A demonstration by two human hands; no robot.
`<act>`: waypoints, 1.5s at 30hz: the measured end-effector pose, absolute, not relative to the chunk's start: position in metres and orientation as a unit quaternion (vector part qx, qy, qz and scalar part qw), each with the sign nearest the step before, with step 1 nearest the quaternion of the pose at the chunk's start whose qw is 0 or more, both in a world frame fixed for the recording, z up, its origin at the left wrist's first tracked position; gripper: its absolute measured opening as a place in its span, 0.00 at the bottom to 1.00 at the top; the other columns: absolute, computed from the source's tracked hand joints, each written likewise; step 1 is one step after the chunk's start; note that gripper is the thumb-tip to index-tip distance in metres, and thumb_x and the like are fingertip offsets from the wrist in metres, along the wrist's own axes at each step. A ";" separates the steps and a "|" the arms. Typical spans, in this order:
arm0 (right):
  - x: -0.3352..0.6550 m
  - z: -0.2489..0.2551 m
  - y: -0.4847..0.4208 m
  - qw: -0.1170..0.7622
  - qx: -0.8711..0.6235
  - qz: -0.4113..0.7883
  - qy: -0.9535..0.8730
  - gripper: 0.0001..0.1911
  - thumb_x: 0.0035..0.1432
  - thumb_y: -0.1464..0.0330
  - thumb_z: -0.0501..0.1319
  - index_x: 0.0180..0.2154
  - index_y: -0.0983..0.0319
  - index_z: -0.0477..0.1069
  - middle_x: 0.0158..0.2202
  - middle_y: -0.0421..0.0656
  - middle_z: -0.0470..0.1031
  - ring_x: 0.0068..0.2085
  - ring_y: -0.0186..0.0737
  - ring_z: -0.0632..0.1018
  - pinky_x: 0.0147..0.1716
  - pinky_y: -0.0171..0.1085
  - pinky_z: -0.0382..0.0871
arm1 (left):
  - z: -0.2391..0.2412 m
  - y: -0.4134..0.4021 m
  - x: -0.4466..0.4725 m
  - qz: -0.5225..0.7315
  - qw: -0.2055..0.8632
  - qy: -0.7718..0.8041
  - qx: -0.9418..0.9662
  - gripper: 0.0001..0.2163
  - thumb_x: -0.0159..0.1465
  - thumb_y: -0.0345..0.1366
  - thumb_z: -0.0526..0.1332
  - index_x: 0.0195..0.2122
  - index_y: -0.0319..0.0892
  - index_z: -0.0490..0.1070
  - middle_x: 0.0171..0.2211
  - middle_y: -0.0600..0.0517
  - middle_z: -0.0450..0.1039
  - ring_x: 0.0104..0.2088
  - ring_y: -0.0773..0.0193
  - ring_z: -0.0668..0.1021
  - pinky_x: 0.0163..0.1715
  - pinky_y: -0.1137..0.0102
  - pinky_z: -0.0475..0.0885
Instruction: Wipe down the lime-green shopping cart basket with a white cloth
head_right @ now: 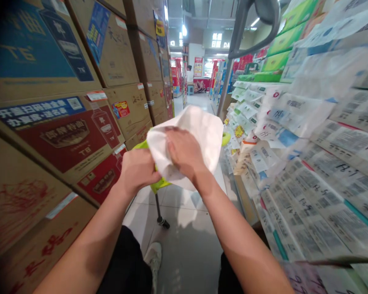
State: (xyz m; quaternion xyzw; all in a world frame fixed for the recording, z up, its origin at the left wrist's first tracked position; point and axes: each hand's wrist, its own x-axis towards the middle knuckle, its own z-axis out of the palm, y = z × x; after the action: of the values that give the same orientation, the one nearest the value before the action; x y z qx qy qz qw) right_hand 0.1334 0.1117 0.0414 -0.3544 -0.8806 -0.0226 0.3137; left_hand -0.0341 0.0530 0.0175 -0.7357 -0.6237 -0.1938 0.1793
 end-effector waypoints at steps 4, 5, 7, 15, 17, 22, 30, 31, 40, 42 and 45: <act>0.131 0.036 0.109 0.293 -0.401 -0.091 -0.863 0.28 0.74 0.54 0.42 0.42 0.60 0.77 0.41 0.49 0.81 0.44 0.49 0.78 0.47 0.44 0.64 | 0.009 0.044 -0.032 -0.250 0.196 -0.624 -0.714 0.18 0.56 0.53 0.58 0.29 0.42 0.73 0.25 0.45 0.73 0.29 0.52 0.78 0.30 0.62 0.67; 0.140 0.037 0.113 0.284 -0.420 -0.093 -0.857 0.31 0.73 0.51 0.41 0.40 0.60 0.77 0.39 0.49 0.81 0.42 0.49 0.78 0.44 0.43 0.64 | 0.008 0.043 -0.033 -0.255 0.215 -0.623 -0.707 0.16 0.58 0.50 0.57 0.27 0.42 0.72 0.24 0.45 0.74 0.28 0.52 0.78 0.29 0.61 0.66; 0.162 0.040 0.122 0.267 -0.461 -0.082 -0.843 0.35 0.73 0.47 0.39 0.39 0.60 0.78 0.37 0.49 0.81 0.40 0.49 0.78 0.39 0.41 0.62 | 0.005 0.041 -0.035 -0.264 0.242 -0.603 -0.713 0.13 0.60 0.45 0.55 0.28 0.43 0.73 0.25 0.46 0.75 0.28 0.53 0.78 0.29 0.62 0.64; 0.179 0.043 0.117 0.218 -0.483 -0.106 -0.841 0.28 0.72 0.51 0.44 0.43 0.62 0.75 0.41 0.50 0.81 0.40 0.50 0.78 0.36 0.40 0.60 | -0.004 0.044 -0.036 -0.321 0.294 -0.595 -0.676 0.11 0.60 0.38 0.54 0.29 0.46 0.76 0.26 0.51 0.79 0.29 0.57 0.79 0.31 0.62 0.63; 0.166 0.044 0.107 0.218 -0.444 -0.125 -0.860 0.25 0.71 0.54 0.46 0.43 0.62 0.74 0.42 0.51 0.80 0.42 0.50 0.77 0.37 0.41 0.61 | -0.004 0.045 -0.035 -0.315 0.301 -0.591 -0.679 0.11 0.60 0.39 0.55 0.25 0.46 0.74 0.23 0.51 0.76 0.27 0.58 0.77 0.30 0.62 0.62; 0.160 0.049 0.099 0.207 -0.416 -0.111 -0.878 0.23 0.71 0.55 0.47 0.45 0.61 0.75 0.43 0.49 0.80 0.42 0.48 0.78 0.37 0.40 0.62 | -0.003 0.046 -0.033 -0.324 0.311 -0.575 -0.684 0.11 0.59 0.38 0.54 0.22 0.46 0.73 0.20 0.53 0.74 0.25 0.60 0.76 0.29 0.63 0.59; 0.189 0.060 0.110 0.141 -0.560 -0.029 -0.816 0.33 0.70 0.48 0.41 0.44 0.57 0.80 0.44 0.49 0.82 0.45 0.53 0.80 0.37 0.40 0.64 | -0.004 0.051 -0.009 -0.332 0.320 -0.503 -0.732 0.10 0.61 0.39 0.55 0.25 0.45 0.73 0.22 0.53 0.76 0.26 0.61 0.76 0.28 0.62 0.55; 0.191 0.060 0.111 0.145 -0.581 -0.027 -0.801 0.33 0.70 0.48 0.41 0.44 0.57 0.80 0.44 0.50 0.82 0.45 0.53 0.80 0.38 0.41 0.64 | -0.004 0.053 -0.006 -0.332 0.320 -0.500 -0.734 0.10 0.61 0.39 0.55 0.26 0.45 0.73 0.23 0.53 0.76 0.26 0.61 0.76 0.28 0.62 0.55; 0.215 0.029 0.111 0.262 -0.523 -0.148 -0.797 0.24 0.69 0.58 0.46 0.49 0.59 0.78 0.46 0.49 0.81 0.45 0.49 0.78 0.38 0.39 0.61 | -0.010 0.074 -0.009 -0.365 0.333 -0.493 -0.716 0.07 0.58 0.35 0.57 0.28 0.46 0.75 0.23 0.53 0.77 0.26 0.59 0.77 0.30 0.62 0.58; 0.230 0.018 0.116 0.292 -0.489 -0.182 -0.802 0.24 0.69 0.59 0.47 0.52 0.60 0.76 0.48 0.48 0.80 0.45 0.48 0.78 0.39 0.40 0.61 | -0.012 0.080 -0.017 -0.379 0.324 -0.488 -0.716 0.08 0.58 0.34 0.57 0.30 0.45 0.77 0.25 0.53 0.78 0.27 0.59 0.78 0.30 0.62 0.59; 0.255 0.005 0.124 0.310 -0.498 -0.226 -0.778 0.25 0.69 0.59 0.46 0.46 0.63 0.78 0.40 0.50 0.81 0.41 0.49 0.77 0.41 0.42 0.60 | -0.014 0.087 -0.024 -0.402 0.319 -0.475 -0.715 0.10 0.58 0.33 0.56 0.32 0.45 0.78 0.26 0.52 0.79 0.26 0.59 0.78 0.31 0.62 0.60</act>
State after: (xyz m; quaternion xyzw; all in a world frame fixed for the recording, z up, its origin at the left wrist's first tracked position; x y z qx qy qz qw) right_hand 0.2554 0.1241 0.0046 -0.4978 -0.7779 -0.2260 0.3099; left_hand -0.0243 0.0868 -0.0136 -0.7146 -0.4750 -0.4023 0.3193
